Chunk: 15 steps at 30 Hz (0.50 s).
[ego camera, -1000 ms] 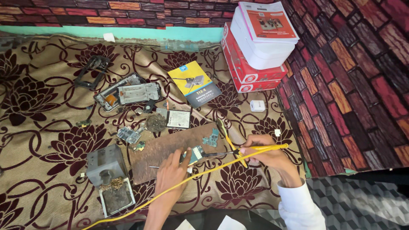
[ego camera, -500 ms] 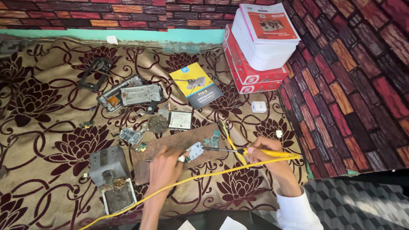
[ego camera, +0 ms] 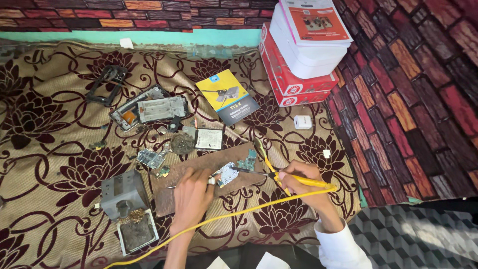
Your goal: The person uses a yellow soldering iron to work on a small circuit board placed on a wooden board. They repeatedly apply the soldering iron to different points on the board while holding it steady with the other hand. The workspace contains various disassembled electronic parts and tools.
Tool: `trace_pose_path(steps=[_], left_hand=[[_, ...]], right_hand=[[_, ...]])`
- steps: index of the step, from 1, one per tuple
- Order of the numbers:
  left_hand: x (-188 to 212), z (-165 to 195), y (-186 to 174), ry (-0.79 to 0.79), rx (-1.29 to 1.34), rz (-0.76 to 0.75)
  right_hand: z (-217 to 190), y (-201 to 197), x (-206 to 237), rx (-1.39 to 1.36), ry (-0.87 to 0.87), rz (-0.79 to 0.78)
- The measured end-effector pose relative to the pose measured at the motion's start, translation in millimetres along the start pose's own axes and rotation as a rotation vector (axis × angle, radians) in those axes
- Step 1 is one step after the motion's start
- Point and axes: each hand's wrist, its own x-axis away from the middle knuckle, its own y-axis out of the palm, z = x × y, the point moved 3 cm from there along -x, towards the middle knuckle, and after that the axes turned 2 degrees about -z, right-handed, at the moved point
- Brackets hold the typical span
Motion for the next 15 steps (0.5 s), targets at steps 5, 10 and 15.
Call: trace_pose_path(steps=[5,10,15], left_hand=[[1.5,-3.5,2.9,0.012,0.005,0.005],[4.1,-5.5,8.7,0.050,-0.085,0.049],[16.2,0.3,6.9,0.109,-0.215,0.187]], right_hand=[[-14.1,5.8,-0.2,0.099,-0.090,-0.022],[-22.3,6.2,1.7,0.138,-0.133,0.007],[-19.7,1.2,9.6,0.081,-0.106,0.105]])
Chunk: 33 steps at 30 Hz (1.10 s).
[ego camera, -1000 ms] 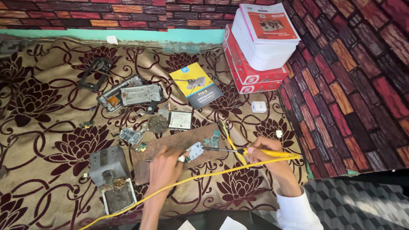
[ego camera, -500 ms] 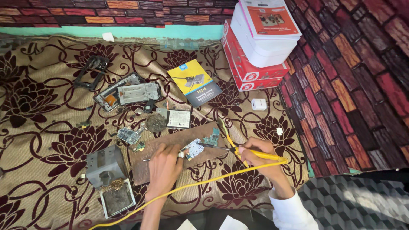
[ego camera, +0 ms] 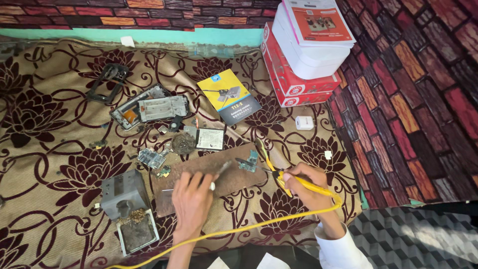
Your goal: The person uses a yellow soldering iron to work on a small circuit board placed on a wooden board. They repeatedly apply the soldering iron to different points on the board while holding it steady with the other hand. The workspace contains various disassembled electronic parts and tools.
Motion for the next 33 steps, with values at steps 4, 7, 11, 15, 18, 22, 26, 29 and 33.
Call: trace_pose_path(steps=[4,7,11,15,18,22,26,29,33], left_hand=[[6.4,5.2,-6.2,0.102,0.060,0.014],[10.2,6.8,-9.0,0.122,0.081,-0.024],[13.9,5.2,-9.2,0.083,0.129,-0.093],[16.6,2.3,-7.9,0.050,0.163,-0.119],[16.4,0.7,-5.1,0.045,0.173,-0.135],[17.2,-1.0,-1.6,0.038,0.177,-0.177],[19.6,-3.3,0.6,0.027,0.196,-0.212],[20.2,-3.4,3.0,0.020,0.199,-0.219],[21.0,-4.5,3.9,0.017,0.224,-0.233]], right_hand=[[5.5,-0.7,6.3,0.010,0.002,-0.015],[8.6,-2.0,10.2,0.031,0.006,-0.033],[8.3,-5.8,11.8,0.096,-0.060,-0.083],[9.0,-6.1,15.1,0.051,-0.051,-0.140],[10.6,-5.9,17.6,0.082,0.001,-0.151],[13.3,-6.0,16.5,0.071,0.074,-0.143],[18.6,-5.6,16.8,-0.004,0.176,-0.134],[24.1,-3.0,18.0,-0.003,0.186,-0.121],[31.5,1.0,20.3,-0.076,0.177,-0.109]])
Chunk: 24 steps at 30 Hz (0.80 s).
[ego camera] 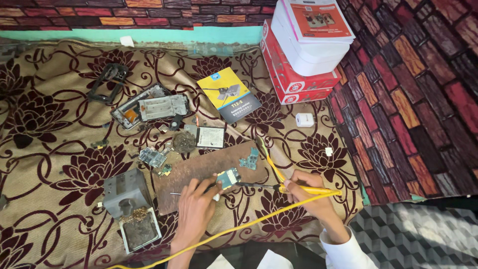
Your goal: The person uses a yellow soldering iron to work on a small circuit board placed on a wooden board. They repeatedly apply the soldering iron to different points on the board while holding it steady with the other hand. The workspace contains various disassembled electronic parts and tools.
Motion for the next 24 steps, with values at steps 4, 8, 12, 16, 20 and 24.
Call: trace_pose_path(steps=[4,8,12,16,20,24], left_hand=[[0.3,-0.9,0.6,-0.017,-0.008,-0.015],[-0.1,-0.9,1.0,-0.013,-0.018,-0.019],[0.3,-0.7,0.8,-0.005,-0.024,-0.029],[0.8,-0.9,1.5,0.008,-0.019,-0.018],[3.0,-3.3,3.8,0.002,-0.001,-0.039],[0.8,-4.7,6.5,-0.029,-0.006,-0.042]], right_hand=[[1.0,2.0,2.1,0.024,0.012,-0.010],[-10.8,6.2,10.4,0.102,-0.054,-0.019],[-32.6,10.0,16.6,0.309,-0.258,-0.022],[-51.0,13.4,20.4,0.299,-0.393,-0.098],[-59.9,17.4,24.0,0.323,-0.419,-0.168],[-61.7,18.5,24.6,0.312,-0.403,-0.142]])
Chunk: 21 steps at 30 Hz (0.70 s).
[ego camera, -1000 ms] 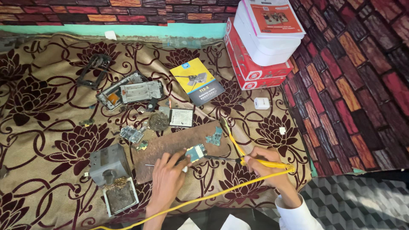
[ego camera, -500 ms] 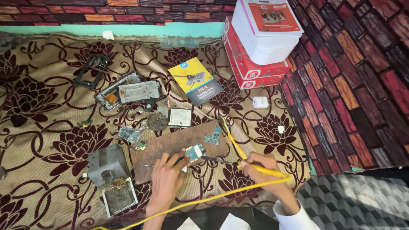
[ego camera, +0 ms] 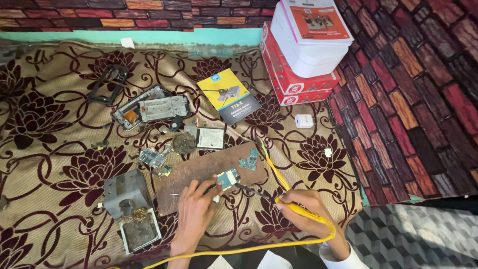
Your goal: The person uses a yellow soldering iron to work on a small circuit board placed on a wooden board. They repeatedly apply the soldering iron to different points on the board while holding it steady with the other hand. The workspace contains various disassembled electronic parts and tools.
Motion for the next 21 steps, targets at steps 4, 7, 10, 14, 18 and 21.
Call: trace_pose_path(steps=[4,7,10,14,18,21], left_hand=[[-0.2,2.9,-3.8,0.009,0.016,0.023],[-0.3,5.2,-7.5,-0.003,0.023,0.011],[-3.1,5.5,-9.6,-0.007,0.030,0.011],[-4.3,4.6,-8.4,-0.016,0.025,0.025],[-1.5,2.3,-5.1,-0.021,0.016,0.028],[-0.9,0.7,-3.8,-0.013,0.022,0.043]], right_hand=[[2.0,0.1,0.8,0.032,0.010,0.101],[5.1,-0.1,0.5,0.037,-0.016,0.153],[12.9,2.3,-1.7,0.052,0.062,0.154],[20.4,4.6,-1.5,0.042,0.134,0.147],[23.6,4.9,-1.2,0.053,0.105,0.180],[27.4,6.1,-2.2,0.044,0.114,0.174]])
